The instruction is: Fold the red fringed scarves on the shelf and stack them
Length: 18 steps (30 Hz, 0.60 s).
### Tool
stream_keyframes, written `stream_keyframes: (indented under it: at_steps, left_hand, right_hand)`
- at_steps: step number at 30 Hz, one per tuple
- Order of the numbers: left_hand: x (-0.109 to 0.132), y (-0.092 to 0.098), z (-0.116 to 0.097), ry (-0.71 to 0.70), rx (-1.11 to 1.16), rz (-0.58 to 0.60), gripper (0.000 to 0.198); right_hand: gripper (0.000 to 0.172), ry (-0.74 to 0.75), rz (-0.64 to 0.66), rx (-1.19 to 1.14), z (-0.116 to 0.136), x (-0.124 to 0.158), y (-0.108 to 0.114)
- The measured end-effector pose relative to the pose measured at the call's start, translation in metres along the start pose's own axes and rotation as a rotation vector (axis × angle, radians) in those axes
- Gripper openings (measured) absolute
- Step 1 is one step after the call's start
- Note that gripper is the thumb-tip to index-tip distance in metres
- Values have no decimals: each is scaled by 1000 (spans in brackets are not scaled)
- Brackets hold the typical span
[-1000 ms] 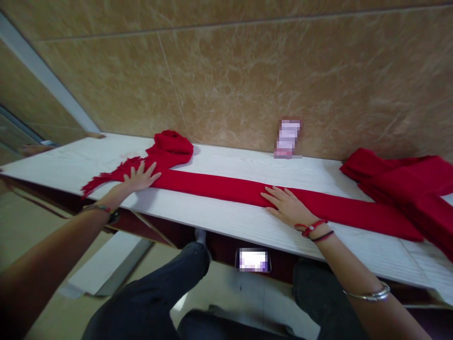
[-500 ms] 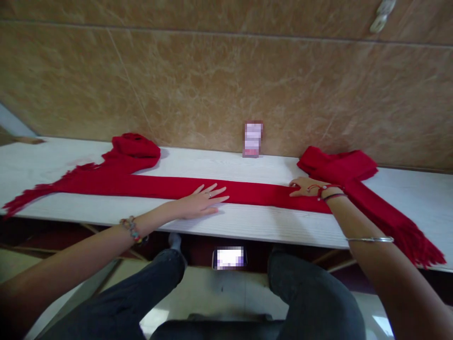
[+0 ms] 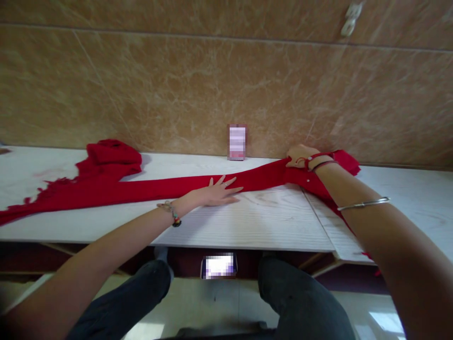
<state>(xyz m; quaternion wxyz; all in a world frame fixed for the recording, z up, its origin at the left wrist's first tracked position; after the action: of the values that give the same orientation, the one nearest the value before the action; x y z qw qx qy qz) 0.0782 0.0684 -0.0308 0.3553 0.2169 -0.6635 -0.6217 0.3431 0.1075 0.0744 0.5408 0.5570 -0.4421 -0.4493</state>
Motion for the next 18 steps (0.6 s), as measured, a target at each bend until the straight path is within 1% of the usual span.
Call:
stream_keyframes:
  at_steps: [2,3,4,6,8,9,10,11,12,13,14,15,16,17,18]
  left_hand:
    - [-27,3,-3,44,-1,-8,62]
    - [-38,4,-4,52,-7,-16,60]
    - [-47,5,-5,30,-20,-30,56]
    - [-55,6,-3,-58,-48,-63,49]
    - [-48,8,5,-132,-59,-97,45]
    - [-40,9,12,-129,-58,-115,46]
    - [-29,9,23,-90,-60,-144,47]
    - [-16,10,36,-25,-73,-173,48]
    - [-1,10,50,44,-100,-210,49]
    - [16,10,67,140,-130,-232,48]
    - [33,9,84,217,-155,-264,48]
    - [50,7,101,281,-163,-271,49]
    - [67,5,118,353,-167,-255,49]
    - [84,0,136,456,-165,-185,51]
    - [101,-5,152,532,-142,-104,52]
  right_hand:
    - [13,-24,-29,47,26,3,13]
    - [13,-11,-31,55,44,7,15]
    - [13,18,-27,53,66,12,13]
    - [17,115,-8,23,110,26,2]
    - [21,197,32,-38,145,36,-16]
    - [23,265,95,-160,157,40,-27]
    - [30,288,184,-287,164,42,-39]
    - [37,298,247,-409,166,42,-49]
    - [42,310,267,-509,165,41,-58]
    - [43,329,234,-564,162,39,-65]
    - [41,357,148,-575,157,38,-72]
    - [36,398,37,-549,152,37,-78]
    - [36,434,-56,-499,149,38,-85]
    - [39,459,-108,-442,147,39,-93]
    - [42,470,-122,-390,147,40,-101]
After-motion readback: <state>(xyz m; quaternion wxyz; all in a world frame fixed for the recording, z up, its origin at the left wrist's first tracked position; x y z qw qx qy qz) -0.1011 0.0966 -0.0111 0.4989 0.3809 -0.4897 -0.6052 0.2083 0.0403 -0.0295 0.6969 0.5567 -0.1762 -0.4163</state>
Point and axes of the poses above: each hand's wrist, its own x-axis away from the middle knuckle, its own y-axis out of the back of the hand, z = x × y, the point moved 3 cm from there along -x, towards the middle knuckle, and after that the axes turned 11 degrees about -x, right-handed, at the moved point
